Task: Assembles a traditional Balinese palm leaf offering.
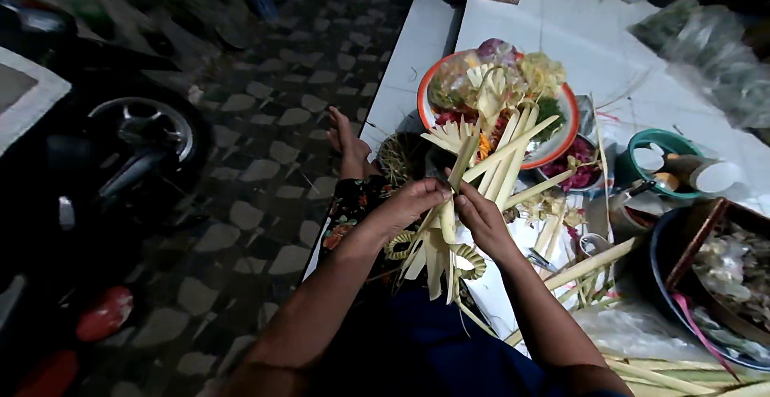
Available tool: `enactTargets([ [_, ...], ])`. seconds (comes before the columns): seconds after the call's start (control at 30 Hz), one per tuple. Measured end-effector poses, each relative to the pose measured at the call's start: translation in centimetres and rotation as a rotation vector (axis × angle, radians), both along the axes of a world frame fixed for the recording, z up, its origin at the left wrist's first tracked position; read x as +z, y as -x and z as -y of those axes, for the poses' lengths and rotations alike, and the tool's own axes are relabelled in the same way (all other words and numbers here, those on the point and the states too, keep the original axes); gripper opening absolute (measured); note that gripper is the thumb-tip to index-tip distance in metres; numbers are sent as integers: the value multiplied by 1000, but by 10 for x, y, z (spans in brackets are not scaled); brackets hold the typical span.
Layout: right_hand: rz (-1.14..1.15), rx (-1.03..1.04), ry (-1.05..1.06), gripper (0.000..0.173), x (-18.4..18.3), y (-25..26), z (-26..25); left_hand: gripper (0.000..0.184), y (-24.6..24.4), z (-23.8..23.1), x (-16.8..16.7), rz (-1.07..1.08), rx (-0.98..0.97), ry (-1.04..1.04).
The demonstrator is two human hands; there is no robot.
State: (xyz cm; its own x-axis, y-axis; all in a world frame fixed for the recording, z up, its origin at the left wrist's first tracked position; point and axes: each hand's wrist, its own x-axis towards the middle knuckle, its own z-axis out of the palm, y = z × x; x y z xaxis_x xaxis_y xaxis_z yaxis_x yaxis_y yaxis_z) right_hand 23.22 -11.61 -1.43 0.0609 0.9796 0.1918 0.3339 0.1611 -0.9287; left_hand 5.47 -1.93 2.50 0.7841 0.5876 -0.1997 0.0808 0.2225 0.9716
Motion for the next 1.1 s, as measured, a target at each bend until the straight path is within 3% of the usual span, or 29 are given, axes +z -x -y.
enactTargets([
  [0.17, 149, -68, -80, 41, -4, 4, 12, 19, 6, 3, -10, 11, -83, 28],
  [0.27, 328, -184, -126, 40, -10, 4, 29, 23, 5, 10, -21, 83, -151, 181],
  [0.4, 452, -434, 159, 48, -53, -48, 62, 16, 21, 15, -5, 305, -327, 279],
  [0.47, 501, -565, 353, 47, -86, -89, 97, 20, 31, 8, 9, 352, -182, 190],
  [0.57, 714, -634, 641, 56, -118, -117, 143, 16, 38, -11, 19, 351, 332, 150],
  [0.63, 731, -639, 623, 67, -121, -118, 151, 19, 43, -32, 19, 405, 588, 162],
  [0.73, 676, -506, 528, 55, -113, -102, 138, 21, 54, -45, 17, 524, 806, 194],
  [0.87, 335, -95, 346, 37, -91, -47, 77, 23, 64, -34, 12, 653, 976, 207],
  [1.0, -22, 245, 238, 45, -53, 30, 16, 12, 75, -2, -1, 692, 1120, 213],
  [1.1, -280, 348, 235, 58, -19, 78, -17, 13, 90, 29, -13, 687, 1172, 172],
])
